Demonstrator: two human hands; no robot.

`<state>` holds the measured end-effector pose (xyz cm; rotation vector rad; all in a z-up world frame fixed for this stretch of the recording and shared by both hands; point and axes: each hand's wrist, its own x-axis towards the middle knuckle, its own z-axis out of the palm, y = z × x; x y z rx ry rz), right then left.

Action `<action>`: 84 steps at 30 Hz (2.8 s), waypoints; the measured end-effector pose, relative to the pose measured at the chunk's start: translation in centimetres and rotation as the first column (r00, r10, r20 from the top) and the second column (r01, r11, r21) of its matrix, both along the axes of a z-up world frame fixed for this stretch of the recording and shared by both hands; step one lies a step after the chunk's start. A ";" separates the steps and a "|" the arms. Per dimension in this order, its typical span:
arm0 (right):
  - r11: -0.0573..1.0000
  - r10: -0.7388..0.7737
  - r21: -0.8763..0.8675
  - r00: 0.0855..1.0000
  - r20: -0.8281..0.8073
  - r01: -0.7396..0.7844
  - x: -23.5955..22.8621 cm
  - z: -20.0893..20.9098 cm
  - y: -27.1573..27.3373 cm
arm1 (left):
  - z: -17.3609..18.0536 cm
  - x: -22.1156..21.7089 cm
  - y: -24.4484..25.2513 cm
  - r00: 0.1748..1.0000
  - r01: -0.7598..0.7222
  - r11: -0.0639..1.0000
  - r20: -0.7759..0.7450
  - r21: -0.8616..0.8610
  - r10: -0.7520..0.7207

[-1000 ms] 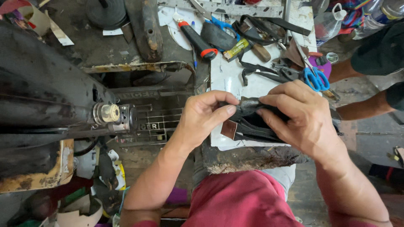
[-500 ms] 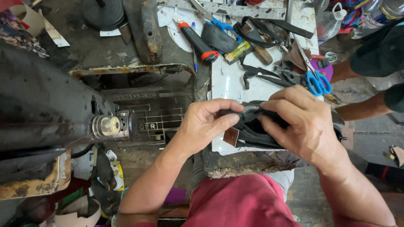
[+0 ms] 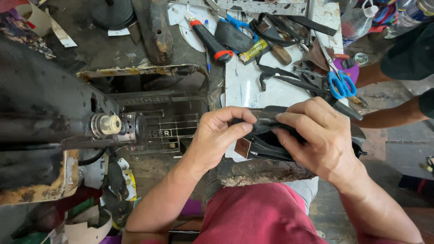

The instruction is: The person manipulates a black zippered pouch, repeatedly opening and closing the zipper and adjusting the leather pull tab. They turn the pouch over and inspect the zipper track and edges throughout the clip.

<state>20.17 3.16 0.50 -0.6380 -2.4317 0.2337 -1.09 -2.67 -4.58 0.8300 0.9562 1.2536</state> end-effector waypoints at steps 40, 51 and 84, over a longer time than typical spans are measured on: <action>0.998 0.010 0.055 1.000 -0.022 -0.009 -0.7 1.3 -1.3 | 0.2 0.4 0.4 0.949 0.060 0.994 -0.316 0.093 -0.028; 0.992 -0.034 -0.123 0.998 -0.059 0.027 0.1 -0.2 -1.4 | -0.6 -0.3 0.8 0.931 0.178 0.960 -0.354 0.217 -0.092; 0.999 0.028 0.040 0.999 -0.018 -0.027 -1.0 -0.2 -2.1 | -1.5 -1.4 1.3 0.929 0.272 0.910 -0.332 0.313 -0.164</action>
